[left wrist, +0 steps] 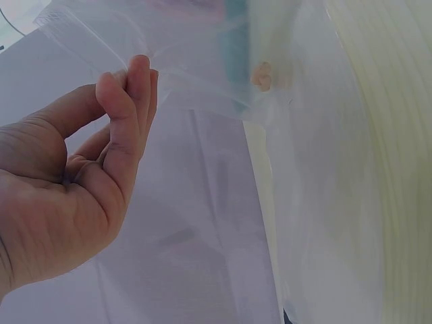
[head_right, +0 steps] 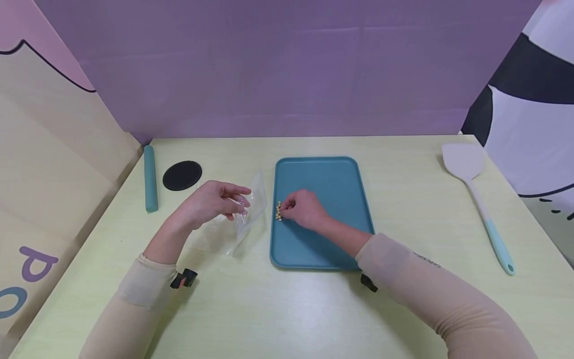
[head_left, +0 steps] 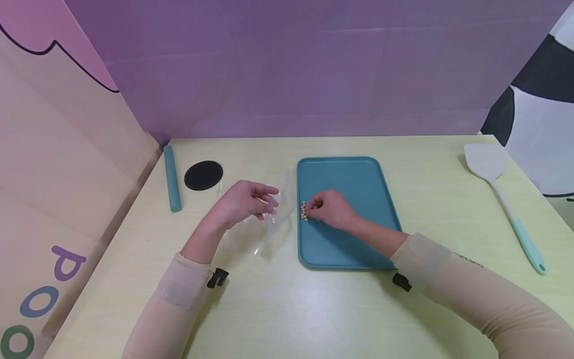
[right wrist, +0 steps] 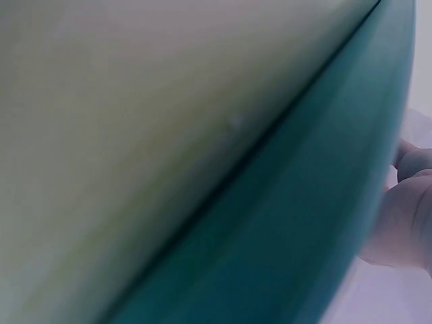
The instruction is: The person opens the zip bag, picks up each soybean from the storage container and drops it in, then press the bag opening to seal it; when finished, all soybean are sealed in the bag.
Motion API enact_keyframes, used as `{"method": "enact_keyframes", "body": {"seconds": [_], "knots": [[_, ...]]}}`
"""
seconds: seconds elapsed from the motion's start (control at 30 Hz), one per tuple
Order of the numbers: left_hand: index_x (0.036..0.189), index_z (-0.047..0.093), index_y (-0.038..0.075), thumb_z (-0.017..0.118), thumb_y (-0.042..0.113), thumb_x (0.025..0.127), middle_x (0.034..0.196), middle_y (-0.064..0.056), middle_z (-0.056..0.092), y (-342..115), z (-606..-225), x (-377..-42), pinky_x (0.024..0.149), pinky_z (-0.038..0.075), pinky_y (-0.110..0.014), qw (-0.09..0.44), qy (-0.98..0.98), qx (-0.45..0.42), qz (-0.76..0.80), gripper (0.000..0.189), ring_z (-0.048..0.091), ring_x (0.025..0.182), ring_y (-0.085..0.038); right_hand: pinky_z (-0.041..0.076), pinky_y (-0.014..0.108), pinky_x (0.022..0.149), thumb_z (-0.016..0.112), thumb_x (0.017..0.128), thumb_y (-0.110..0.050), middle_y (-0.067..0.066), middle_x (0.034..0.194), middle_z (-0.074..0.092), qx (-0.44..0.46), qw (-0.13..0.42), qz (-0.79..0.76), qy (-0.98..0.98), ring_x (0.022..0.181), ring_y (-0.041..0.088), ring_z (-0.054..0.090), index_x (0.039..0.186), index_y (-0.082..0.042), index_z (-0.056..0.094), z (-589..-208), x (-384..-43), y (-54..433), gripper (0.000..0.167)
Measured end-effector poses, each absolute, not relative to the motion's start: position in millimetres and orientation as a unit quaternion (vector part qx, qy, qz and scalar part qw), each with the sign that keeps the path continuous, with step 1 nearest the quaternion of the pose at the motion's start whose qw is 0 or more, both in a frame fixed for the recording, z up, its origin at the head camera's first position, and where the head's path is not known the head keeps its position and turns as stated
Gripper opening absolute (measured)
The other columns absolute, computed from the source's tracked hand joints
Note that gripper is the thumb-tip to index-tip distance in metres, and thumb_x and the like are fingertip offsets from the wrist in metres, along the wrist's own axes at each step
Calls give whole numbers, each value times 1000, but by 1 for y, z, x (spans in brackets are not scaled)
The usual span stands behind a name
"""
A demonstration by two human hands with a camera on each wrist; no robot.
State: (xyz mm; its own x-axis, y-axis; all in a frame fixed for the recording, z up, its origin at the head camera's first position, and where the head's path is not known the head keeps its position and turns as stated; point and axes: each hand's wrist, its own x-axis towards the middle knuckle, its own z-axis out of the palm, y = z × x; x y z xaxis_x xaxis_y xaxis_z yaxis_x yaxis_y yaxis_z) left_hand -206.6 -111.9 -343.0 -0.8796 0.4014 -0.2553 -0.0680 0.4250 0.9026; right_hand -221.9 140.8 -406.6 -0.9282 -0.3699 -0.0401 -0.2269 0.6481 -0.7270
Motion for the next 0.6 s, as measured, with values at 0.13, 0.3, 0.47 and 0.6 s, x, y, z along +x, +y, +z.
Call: {"method": "enact_keyframes", "body": {"seconds": [0.13, 0.3, 0.47, 0.6], "knots": [[139, 59, -1, 67, -2, 93, 119, -23, 68, -112, -343, -207, 82, 58, -40, 224, 813, 101, 527, 46, 69, 104, -37, 44, 28, 66, 70, 89, -6, 1, 77, 69, -167, 90, -398, 897, 71, 15, 54, 88, -1, 77, -407, -223, 142, 8], [138, 60, -1, 66, -3, 93, 118, -23, 68, -113, -344, -207, 79, 58, -37, 222, 811, 106, 531, 46, 69, 104, -38, 46, 29, 68, 71, 92, -10, 3, 84, 71, -152, 93, -413, 893, 77, 18, 56, 91, -2, 77, -405, -226, 145, 10], [138, 60, -1, 67, -2, 93, 117, -23, 69, -113, -343, -207, 79, 58, -37, 222, 813, 106, 528, 45, 68, 104, -38, 48, 30, 70, 72, 94, -14, 5, 90, 71, -130, 96, -424, 891, 84, 21, 58, 97, -3, 77, -400, -229, 146, 13], [138, 60, -1, 67, -1, 94, 116, -22, 69, -113, -343, -207, 79, 59, -36, 222, 815, 106, 525, 45, 68, 104, -38, 50, 31, 72, 70, 95, -16, 7, 96, 71, -116, 95, -442, 884, 88, 22, 59, 103, -4, 77, -392, -230, 147, 16]]}}
